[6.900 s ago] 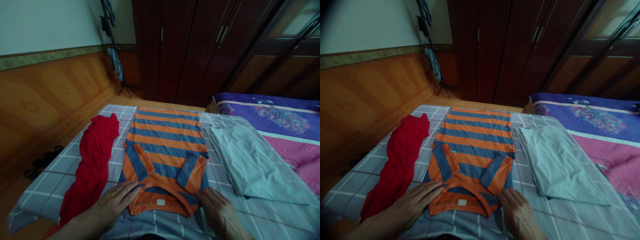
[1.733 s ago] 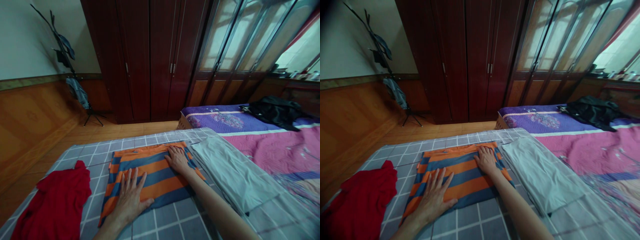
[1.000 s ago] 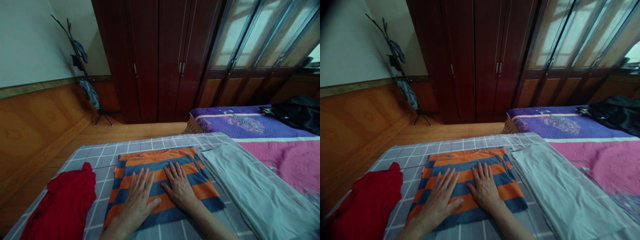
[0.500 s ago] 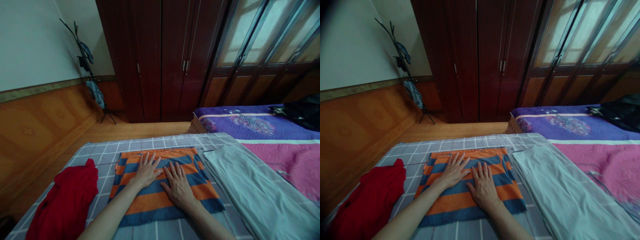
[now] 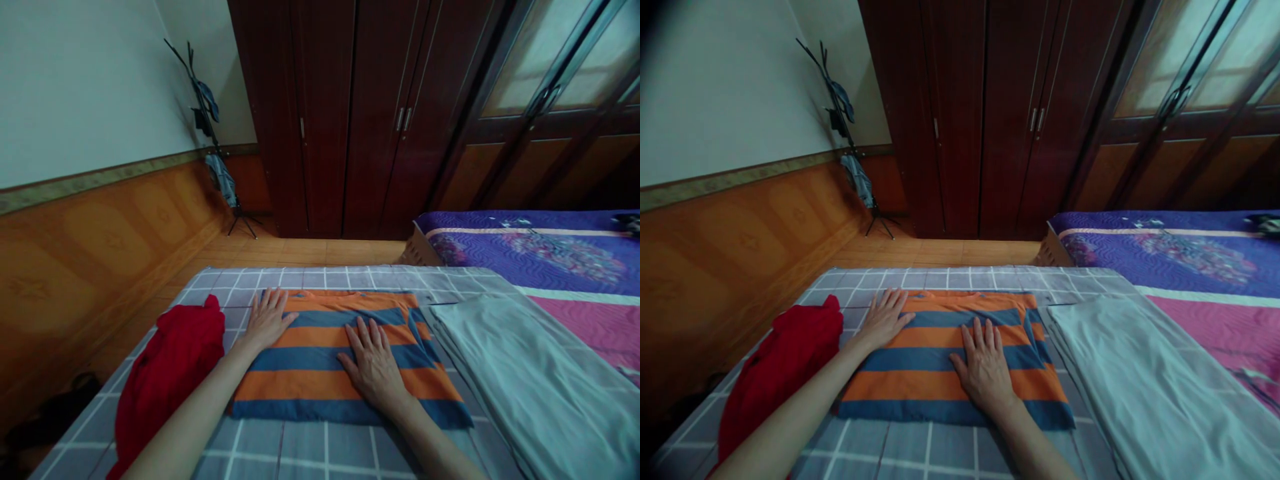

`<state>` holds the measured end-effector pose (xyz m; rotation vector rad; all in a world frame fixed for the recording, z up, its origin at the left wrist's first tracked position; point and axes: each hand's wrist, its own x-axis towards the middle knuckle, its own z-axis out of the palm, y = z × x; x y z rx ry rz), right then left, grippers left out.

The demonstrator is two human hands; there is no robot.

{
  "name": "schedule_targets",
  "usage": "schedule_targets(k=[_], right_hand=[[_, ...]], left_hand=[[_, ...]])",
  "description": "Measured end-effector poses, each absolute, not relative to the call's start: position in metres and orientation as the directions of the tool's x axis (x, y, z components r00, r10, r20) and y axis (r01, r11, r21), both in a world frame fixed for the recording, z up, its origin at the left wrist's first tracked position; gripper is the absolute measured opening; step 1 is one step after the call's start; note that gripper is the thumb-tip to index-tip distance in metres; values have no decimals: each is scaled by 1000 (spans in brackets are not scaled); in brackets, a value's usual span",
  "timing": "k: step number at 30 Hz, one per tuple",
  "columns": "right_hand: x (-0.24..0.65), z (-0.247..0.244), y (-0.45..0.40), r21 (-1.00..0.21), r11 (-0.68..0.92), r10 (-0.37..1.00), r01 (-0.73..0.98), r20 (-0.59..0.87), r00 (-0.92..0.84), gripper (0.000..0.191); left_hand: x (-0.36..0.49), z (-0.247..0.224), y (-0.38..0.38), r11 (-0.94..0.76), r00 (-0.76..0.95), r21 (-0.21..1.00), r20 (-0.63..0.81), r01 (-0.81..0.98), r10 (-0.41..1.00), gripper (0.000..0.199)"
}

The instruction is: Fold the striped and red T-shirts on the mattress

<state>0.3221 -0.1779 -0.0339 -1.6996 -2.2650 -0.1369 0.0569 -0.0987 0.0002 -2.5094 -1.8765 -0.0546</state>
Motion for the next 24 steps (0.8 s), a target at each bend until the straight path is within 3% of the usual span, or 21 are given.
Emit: schedule_targets(k=[3, 7, 11, 14, 19, 24], right_hand=[[321, -32, -178, -101, 290, 926, 952, 280, -252, 62], [321, -32, -179, -98, 291, 927, 952, 276, -256, 61], [321, -32, -179, -101, 287, 926, 953, 282, -249, 60], [320, -31, -179, -98, 282, 927, 954, 284, -244, 59], [320, -29, -180, -100, 288, 927, 953, 277, -251, 59], [320, -25, -179, -115, 283, 938, 952, 242, -249, 59]], left_hand=[[49, 0, -114, -418, 419, 38, 1, 907, 908, 66], [36, -4, -127, -260, 260, 6, 24, 966, 965, 64], [36, -1, -134, -337, 338, 21, -9, 941, 941, 65], [47, 7, -149, -298, 298, 14, 5, 955, 955, 68], [49, 8, -181, -534, 537, 69, -39, 843, 843, 67], [36, 4, -199, -414, 414, 18, 24, 910, 910, 62]])
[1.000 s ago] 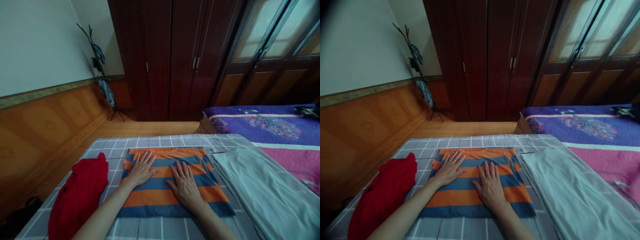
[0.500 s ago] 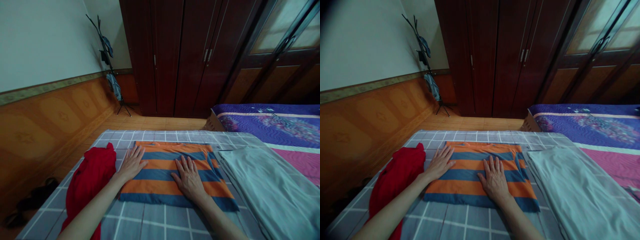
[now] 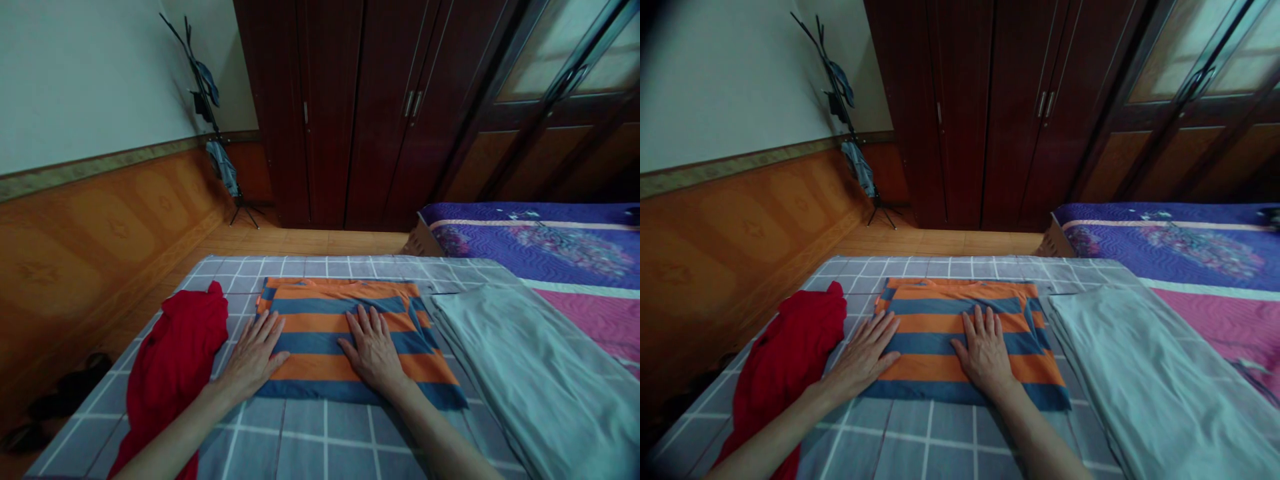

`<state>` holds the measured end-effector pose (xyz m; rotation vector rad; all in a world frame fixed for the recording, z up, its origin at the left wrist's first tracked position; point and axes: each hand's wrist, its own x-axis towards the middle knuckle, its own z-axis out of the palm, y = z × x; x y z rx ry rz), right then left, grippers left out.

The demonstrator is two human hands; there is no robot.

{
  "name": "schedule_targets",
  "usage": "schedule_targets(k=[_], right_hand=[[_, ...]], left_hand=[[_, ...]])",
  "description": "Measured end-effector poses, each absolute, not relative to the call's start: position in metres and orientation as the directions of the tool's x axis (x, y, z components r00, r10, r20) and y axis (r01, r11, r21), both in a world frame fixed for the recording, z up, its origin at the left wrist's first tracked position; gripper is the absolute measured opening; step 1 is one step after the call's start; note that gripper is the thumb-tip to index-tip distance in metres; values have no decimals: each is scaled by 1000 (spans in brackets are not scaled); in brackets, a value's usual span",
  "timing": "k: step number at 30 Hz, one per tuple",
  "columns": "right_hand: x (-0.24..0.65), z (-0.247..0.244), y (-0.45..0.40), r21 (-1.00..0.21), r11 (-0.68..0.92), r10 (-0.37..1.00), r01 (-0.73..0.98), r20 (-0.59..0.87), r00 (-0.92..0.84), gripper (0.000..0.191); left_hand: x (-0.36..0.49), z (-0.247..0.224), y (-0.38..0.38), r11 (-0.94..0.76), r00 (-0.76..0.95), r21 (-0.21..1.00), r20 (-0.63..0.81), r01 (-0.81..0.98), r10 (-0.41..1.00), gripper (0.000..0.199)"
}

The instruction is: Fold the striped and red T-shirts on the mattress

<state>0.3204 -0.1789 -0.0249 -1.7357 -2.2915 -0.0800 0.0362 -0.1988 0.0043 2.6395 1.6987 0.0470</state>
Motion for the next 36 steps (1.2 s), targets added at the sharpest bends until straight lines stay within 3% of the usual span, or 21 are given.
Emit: schedule_targets(k=[4, 9, 13, 19, 23, 27, 33, 36], right_hand=[[303, -14, -190, -165, 249, 954, 954, 209, -213, 59], [262, -3, -219, -260, 478, 877, 839, 187, -442, 56], [256, -5, -230, -307, 484, 874, 819, 133, -467, 59], [320, -10, -229, -206, 380, 924, 902, 122, -362, 66], [392, -19, -235, -81, 160, 977, 984, 158, -145, 66], [417, -21, -244, -42, -27, 972, 999, 230, 36, 64], [362, -8, -217, -95, 206, 958, 974, 224, -180, 57], [356, -1, -183, -106, 191, 971, 976, 167, -172, 55]], left_hand=[[57, 0, -214, -492, 488, 52, 68, 869, 870, 67], [74, -18, -224, -552, 549, 37, 66, 833, 833, 73], [68, -25, -224, -563, 558, 23, 115, 826, 822, 75], [68, -23, -224, -550, 543, 45, 112, 834, 832, 81], [67, -23, -223, -554, 546, 63, 114, 830, 830, 80], [66, -25, -223, -558, 550, 64, 114, 827, 827, 79], [66, -28, -223, -550, 542, 37, 134, 834, 830, 78], [66, -30, -223, -551, 543, 20, 140, 834, 828, 77]])
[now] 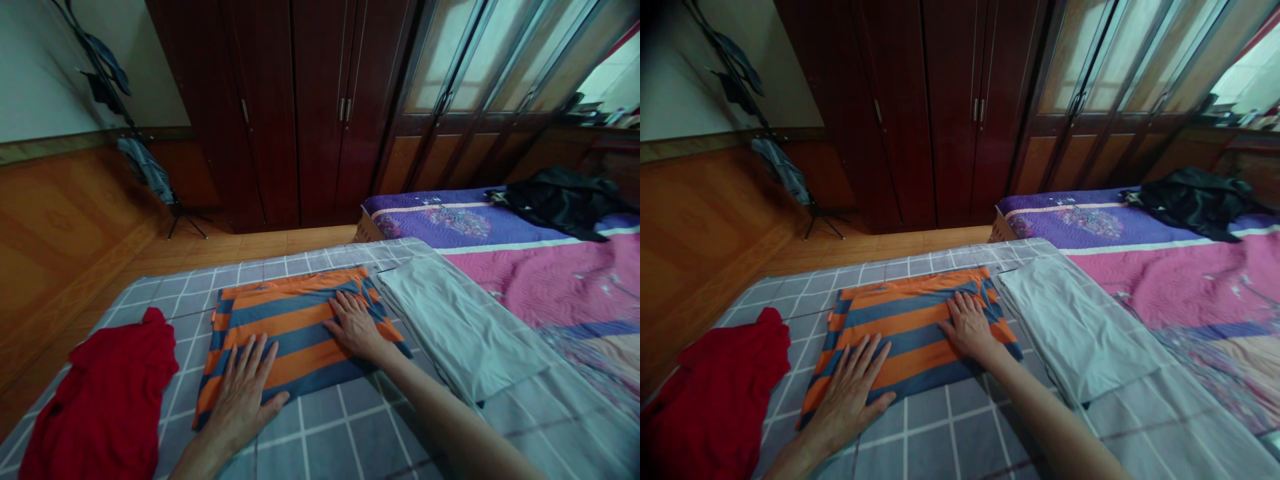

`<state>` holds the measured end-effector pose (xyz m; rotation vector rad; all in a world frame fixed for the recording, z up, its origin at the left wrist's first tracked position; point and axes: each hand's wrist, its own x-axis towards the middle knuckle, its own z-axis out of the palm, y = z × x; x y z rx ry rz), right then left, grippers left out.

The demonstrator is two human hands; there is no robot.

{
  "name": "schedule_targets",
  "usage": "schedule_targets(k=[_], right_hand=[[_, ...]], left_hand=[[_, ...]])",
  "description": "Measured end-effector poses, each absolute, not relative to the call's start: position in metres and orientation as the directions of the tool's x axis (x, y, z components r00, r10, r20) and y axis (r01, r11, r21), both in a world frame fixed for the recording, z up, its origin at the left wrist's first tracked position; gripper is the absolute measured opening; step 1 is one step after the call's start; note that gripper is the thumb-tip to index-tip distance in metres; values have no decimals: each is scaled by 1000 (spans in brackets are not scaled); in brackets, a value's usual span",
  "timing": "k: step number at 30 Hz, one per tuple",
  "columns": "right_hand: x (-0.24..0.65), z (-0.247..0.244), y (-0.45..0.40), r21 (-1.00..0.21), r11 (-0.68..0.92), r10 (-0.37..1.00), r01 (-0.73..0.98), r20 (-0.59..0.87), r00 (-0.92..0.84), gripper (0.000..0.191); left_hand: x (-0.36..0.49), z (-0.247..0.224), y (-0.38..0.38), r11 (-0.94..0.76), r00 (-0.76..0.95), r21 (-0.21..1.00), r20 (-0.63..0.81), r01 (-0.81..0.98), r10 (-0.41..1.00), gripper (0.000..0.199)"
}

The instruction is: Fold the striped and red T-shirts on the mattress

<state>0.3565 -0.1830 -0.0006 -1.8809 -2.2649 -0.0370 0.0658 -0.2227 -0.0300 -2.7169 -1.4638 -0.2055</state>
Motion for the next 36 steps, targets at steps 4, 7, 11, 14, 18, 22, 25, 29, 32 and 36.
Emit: schedule_targets(k=[4, 7, 11, 14, 18, 22, 25, 29, 32, 36], right_hand=[[367, 9, -155, -66, 74, 980, 995, 191, -60, 46], [368, 14, -152, -59, 80, 977, 995, 203, -67, 39], [367, 15, -146, -49, 54, 978, 997, 206, -42, 37], [371, 13, -135, -43, 33, 980, 999, 198, -23, 38], [374, 3, -121, -42, 20, 985, 999, 175, -13, 44], [371, -8, -118, -45, -11, 986, 999, 163, 18, 57], [364, -12, -120, -51, -35, 984, 998, 172, 43, 65], [357, -12, -122, -60, 111, 984, 992, 146, -101, 67], [355, -9, -120, -61, 25, 991, 998, 130, -17, 65], [350, -8, -123, -67, 67, 983, 996, 173, -54, 63]], left_hand=[[64, -32, -222, -572, 563, 9, 164, 820, 810, 76], [64, -32, -222, -574, 564, 8, 178, 819, 807, 75], [64, -34, -222, -570, 560, 7, 174, 822, 810, 75], [64, -34, -222, -572, 562, 4, 176, 820, 808, 75], [65, -33, -223, -566, 555, -1, 196, 824, 808, 73], [65, -32, -223, -569, 557, -4, 208, 822, 804, 72], [66, -31, -223, -562, 550, 3, 200, 827, 811, 74], [66, -31, -223, -557, 544, 19, 186, 830, 818, 74], [66, -31, -223, -555, 542, 31, 176, 831, 822, 74], [66, -30, -223, -549, 539, 55, 133, 834, 832, 75]])
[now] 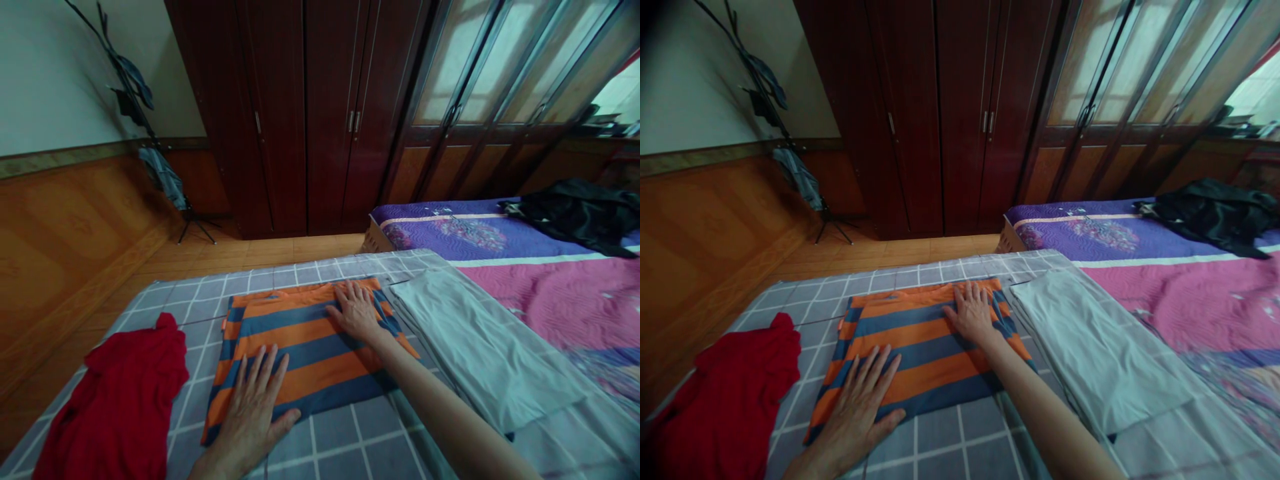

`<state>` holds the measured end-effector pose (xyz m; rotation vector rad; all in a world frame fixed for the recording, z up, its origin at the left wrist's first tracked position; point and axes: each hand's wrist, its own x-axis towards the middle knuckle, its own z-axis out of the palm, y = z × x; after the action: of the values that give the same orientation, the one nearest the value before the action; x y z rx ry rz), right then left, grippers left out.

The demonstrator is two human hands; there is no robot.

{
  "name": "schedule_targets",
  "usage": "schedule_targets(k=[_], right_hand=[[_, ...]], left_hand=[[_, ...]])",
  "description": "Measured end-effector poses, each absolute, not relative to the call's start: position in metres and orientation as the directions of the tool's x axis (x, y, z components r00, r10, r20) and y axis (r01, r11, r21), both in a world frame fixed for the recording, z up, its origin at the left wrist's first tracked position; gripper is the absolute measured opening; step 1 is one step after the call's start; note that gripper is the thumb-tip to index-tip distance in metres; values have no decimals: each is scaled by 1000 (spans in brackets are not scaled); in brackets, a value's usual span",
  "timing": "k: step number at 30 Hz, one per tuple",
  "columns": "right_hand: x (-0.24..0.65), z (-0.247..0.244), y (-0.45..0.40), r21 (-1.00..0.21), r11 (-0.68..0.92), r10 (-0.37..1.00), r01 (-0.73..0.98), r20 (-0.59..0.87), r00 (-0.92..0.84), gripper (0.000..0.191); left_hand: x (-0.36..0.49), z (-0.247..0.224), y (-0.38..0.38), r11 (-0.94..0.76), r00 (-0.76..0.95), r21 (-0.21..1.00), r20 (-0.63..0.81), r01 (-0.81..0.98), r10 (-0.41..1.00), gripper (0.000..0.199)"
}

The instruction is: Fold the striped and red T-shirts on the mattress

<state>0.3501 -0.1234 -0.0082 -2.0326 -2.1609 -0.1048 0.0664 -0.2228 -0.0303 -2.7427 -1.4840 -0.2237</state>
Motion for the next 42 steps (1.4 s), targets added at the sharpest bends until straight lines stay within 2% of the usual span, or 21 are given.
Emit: schedule_targets(k=[3, 7, 12, 15, 19, 21, 23, 25, 28, 29, 31, 34, 35, 38, 42], right_hand=[[347, -10, -128, -58, 153, 975, 986, 170, -141, 63], [347, -8, -134, -29, -5, 980, 1000, 197, 11, 66], [336, -15, -164, -48, 212, 958, 976, 206, -198, 66], [341, -22, -175, -55, 274, 947, 960, 193, -259, 68], [373, -22, -172, -17, 181, 964, 983, 199, -174, 65], [385, -19, -173, 11, 104, 968, 994, 229, -104, 65], [381, -17, -180, 11, 72, 962, 997, 263, -73, 64], [362, -16, -190, -14, 142, 954, 990, 269, -133, 61], [333, -16, -204, -56, 379, 909, 924, 213, -360, 56], [332, -16, -206, -65, 415, 897, 908, 195, -396, 56], [345, -17, -206, -62, 353, 922, 934, 190, -336, 56], [391, -17, -205, -55, 85, 966, 995, 251, -68, 56], [408, -17, -207, -69, 41, 963, 997, 267, -21, 56], [440, -16, -220, -145, 44, 961, 989, 275, -2, 53], [450, -10, -243, -219, -25, 983, 975, 173, 64, 53]], left_hand=[[67, -28, -222, -544, 537, 77, 92, 836, 838, 77], [67, -21, -223, -526, 526, 108, 25, 844, 850, 77], [75, -6, -218, -529, 543, 174, -39, 830, 839, 78], [73, -1, -198, -550, 563, 180, -30, 816, 826, 74], [47, -3, -165, -420, 426, 100, -43, 902, 904, 76], [39, -2, -158, -340, 341, 54, -8, 939, 940, 78], [44, 1, -161, -340, 338, 43, 44, 939, 940, 75], [64, 4, -170, -414, 410, 74, 65, 907, 910, 72], [96, 5, -187, -540, 544, 150, 16, 828, 839, 72], [102, 4, -192, -559, 567, 165, -6, 813, 824, 73], [98, 2, -201, -548, 561, 167, -36, 819, 827, 72], [70, -1, -214, -484, 493, 138, -37, 864, 869, 72], [60, -2, -218, -475, 481, 128, -26, 871, 876, 72], [38, -7, -230, -467, 467, 110, 27, 878, 884, 71], [33, -13, -233, -421, 421, 133, 31, 897, 907, 68]])
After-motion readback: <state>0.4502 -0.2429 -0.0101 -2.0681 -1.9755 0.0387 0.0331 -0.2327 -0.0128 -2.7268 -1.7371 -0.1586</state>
